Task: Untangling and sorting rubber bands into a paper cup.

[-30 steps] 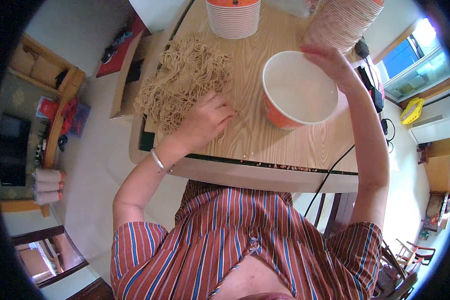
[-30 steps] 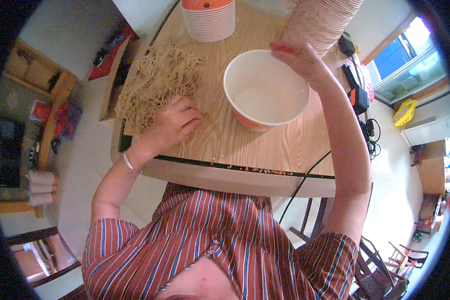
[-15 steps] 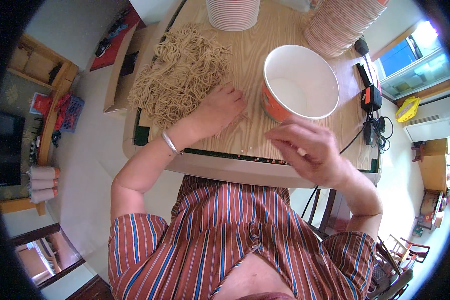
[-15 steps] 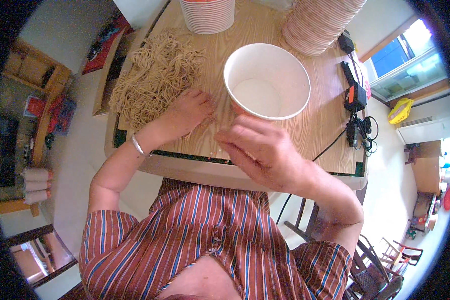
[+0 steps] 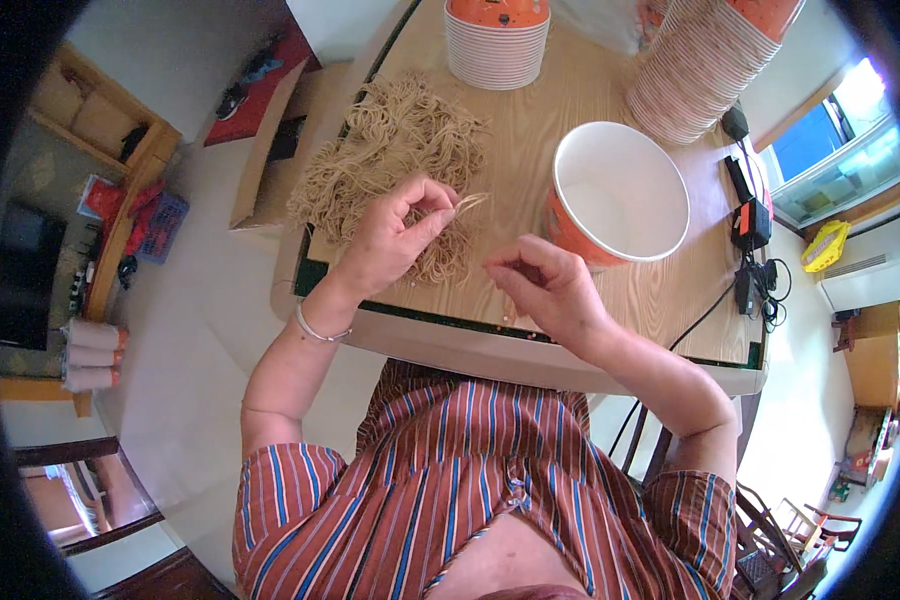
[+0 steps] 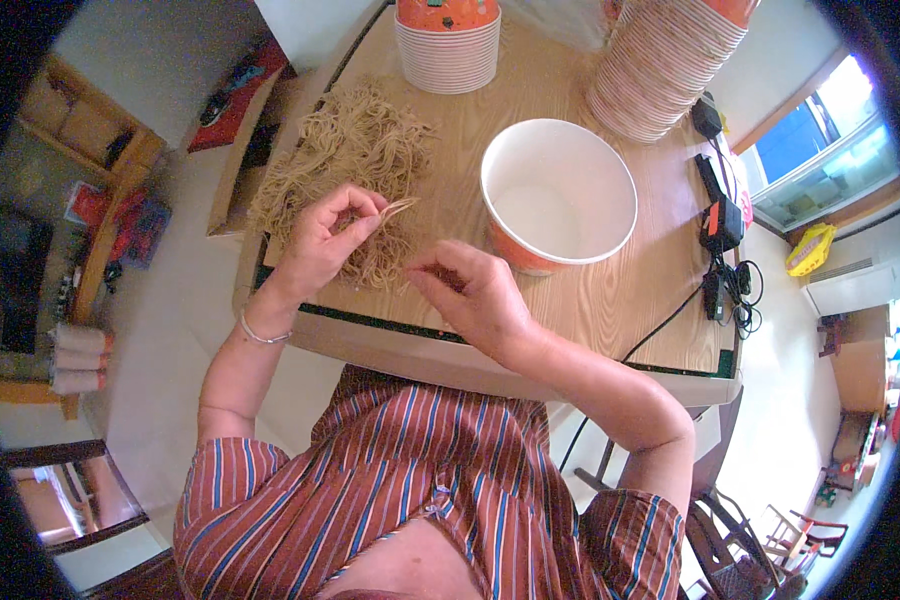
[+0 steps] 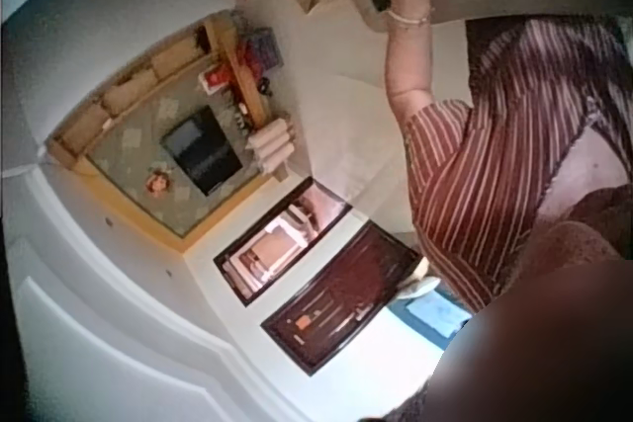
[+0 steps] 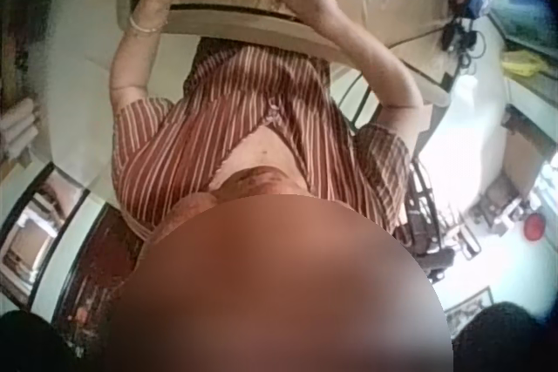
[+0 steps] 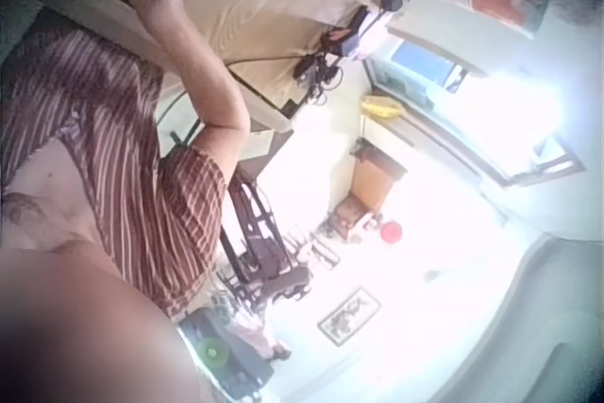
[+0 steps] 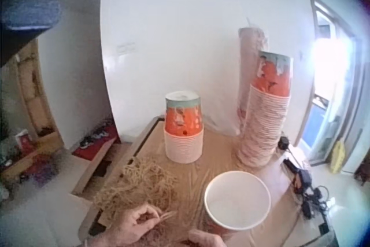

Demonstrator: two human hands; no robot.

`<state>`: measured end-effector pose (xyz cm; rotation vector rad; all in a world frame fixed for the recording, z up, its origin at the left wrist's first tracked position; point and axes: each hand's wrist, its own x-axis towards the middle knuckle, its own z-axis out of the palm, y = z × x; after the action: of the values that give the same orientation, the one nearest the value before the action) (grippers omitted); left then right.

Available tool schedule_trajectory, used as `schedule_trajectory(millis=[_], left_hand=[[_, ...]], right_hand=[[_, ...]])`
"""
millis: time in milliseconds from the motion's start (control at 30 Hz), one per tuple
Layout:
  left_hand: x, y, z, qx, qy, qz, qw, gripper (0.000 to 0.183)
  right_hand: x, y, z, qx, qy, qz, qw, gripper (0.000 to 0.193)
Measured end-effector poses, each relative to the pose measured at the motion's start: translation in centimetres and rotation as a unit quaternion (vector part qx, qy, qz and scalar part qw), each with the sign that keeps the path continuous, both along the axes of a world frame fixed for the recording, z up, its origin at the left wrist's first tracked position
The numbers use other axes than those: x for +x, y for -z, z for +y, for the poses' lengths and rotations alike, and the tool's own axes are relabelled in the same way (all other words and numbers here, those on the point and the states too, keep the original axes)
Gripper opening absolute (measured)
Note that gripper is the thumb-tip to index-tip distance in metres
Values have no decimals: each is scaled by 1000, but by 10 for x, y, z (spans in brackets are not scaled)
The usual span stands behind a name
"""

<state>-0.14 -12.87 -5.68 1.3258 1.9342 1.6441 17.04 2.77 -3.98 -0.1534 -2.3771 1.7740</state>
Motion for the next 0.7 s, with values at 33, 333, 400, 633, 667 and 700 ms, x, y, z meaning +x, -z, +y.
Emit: schedule_trajectory(millis=[33, 333, 400, 633, 667, 700], left_hand=[[0, -1, -1, 0, 0, 2, 1000, 5], [7, 0, -5, 12, -11, -6, 1000, 7], [10, 1, -5, 6, -24, 39, 999, 7], [17, 2, -8, -22, -40, 56, 997, 9], [17, 3, -8, -24, -42, 61, 997, 9], [18, 3, -8, -28, -44, 65, 997, 8]], right_hand=[[-4, 0, -2, -59, 32, -15, 998, 13], [-35, 4, -11, -310, 92, -68, 944, 24], [-40, 4, -13, -341, 96, -66, 933, 24], [-49, 17, -16, -426, 74, -47, 900, 12], [-49, 17, -16, -433, 69, -42, 898, 10], [-49, 16, -17, -433, 68, -42, 898, 10]])
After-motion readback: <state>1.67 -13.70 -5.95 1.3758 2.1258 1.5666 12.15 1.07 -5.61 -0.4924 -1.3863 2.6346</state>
